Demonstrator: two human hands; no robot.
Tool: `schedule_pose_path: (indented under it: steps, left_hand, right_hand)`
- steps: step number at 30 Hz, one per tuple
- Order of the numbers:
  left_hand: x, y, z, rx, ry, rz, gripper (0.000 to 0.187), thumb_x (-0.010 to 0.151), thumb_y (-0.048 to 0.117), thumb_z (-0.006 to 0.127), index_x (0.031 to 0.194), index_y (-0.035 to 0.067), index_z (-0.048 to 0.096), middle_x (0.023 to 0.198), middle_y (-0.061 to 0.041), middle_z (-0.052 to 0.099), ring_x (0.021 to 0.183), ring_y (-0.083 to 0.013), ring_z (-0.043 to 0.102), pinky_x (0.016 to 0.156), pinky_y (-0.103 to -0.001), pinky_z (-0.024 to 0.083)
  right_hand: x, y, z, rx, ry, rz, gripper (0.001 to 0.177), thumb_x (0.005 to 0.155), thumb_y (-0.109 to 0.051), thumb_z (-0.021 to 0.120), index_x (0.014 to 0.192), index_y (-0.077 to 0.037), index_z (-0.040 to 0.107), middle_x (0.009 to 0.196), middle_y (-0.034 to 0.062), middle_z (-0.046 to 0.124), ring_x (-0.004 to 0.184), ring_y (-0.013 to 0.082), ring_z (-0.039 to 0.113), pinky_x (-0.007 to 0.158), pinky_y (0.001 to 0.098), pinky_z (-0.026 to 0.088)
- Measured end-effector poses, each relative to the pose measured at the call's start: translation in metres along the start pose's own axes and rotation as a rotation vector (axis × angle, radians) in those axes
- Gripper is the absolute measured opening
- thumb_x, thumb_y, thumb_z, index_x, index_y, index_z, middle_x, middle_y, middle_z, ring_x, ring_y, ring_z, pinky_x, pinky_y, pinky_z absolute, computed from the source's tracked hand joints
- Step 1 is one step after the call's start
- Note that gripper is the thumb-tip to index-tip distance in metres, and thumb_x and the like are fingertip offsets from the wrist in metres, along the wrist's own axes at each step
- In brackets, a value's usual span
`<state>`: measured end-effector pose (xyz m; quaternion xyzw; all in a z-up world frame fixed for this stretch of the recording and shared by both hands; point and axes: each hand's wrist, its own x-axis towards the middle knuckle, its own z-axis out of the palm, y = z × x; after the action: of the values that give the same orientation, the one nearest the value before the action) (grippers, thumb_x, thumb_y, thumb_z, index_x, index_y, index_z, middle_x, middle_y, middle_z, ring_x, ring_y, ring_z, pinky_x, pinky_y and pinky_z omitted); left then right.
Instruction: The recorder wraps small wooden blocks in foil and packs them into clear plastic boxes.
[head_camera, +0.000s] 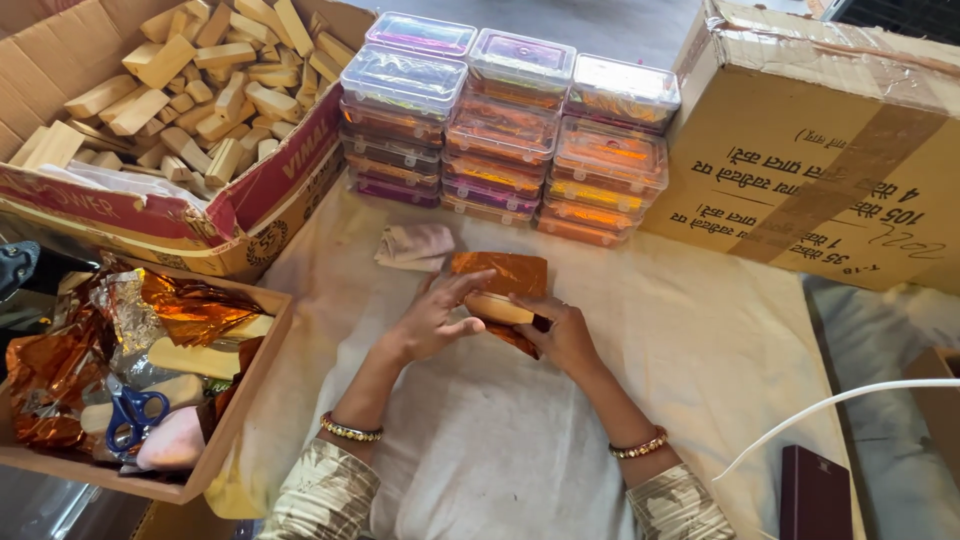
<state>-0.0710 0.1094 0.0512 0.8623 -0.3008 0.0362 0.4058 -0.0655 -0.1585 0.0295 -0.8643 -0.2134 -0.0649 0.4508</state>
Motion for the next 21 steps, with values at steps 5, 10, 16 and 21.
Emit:
schedule_pose_path:
  steps: [5,10,16,21]
  left_hand:
    - [0.002,-0.01,0.006,-0.039,-0.072,-0.154,0.094,0.085,0.078,0.048,0.163,0.034,0.022,0.155,-0.012,0.051,0.143,-0.0299,0.045,0.12,-0.063,-0.007]
    - [0.001,-0.014,0.008,0.032,-0.078,-0.178,0.091,0.086,0.079,0.043,0.162,0.034,0.022,0.146,-0.011,0.062,0.143,-0.0297,0.05,0.121,-0.064,-0.013]
    - [-0.005,-0.001,-0.001,0.013,-0.216,-0.136,0.113,0.071,0.069,0.076,0.161,0.029,0.021,0.165,-0.014,0.034,0.153,-0.0346,0.027,0.117,-0.064,-0.013]
    - [-0.004,0.035,-0.008,0.175,-0.297,-0.141,0.135,0.049,0.032,0.102,0.16,0.032,0.025,0.162,-0.009,0.027,0.154,-0.0306,0.014,0.117,-0.065,-0.006]
  right_hand:
    - [-0.001,0.004,-0.009,-0.04,-0.042,0.033,0.059,0.076,-0.003,0.083,0.13,-0.024,0.073,0.103,0.0104,0.073,0.089,0.0194,0.068,0.086,0.0301,0.055]
    - [-0.003,0.009,-0.018,-0.012,-0.098,-0.03,0.058,0.073,-0.003,0.087,0.126,-0.023,0.075,0.103,0.0086,0.072,0.093,0.0195,0.067,0.09,0.0311,0.054]
    - [-0.015,0.016,-0.015,0.053,-0.128,0.006,0.054,0.072,-0.004,0.087,0.123,-0.021,0.077,0.103,0.0084,0.071,0.093,0.0192,0.068,0.087,0.0322,0.056]
    - [-0.017,0.01,-0.005,-0.049,0.007,-0.177,0.053,0.071,-0.003,0.086,0.12,-0.019,0.077,0.103,0.0074,0.075,0.091,0.0201,0.066,0.084,0.0314,0.056]
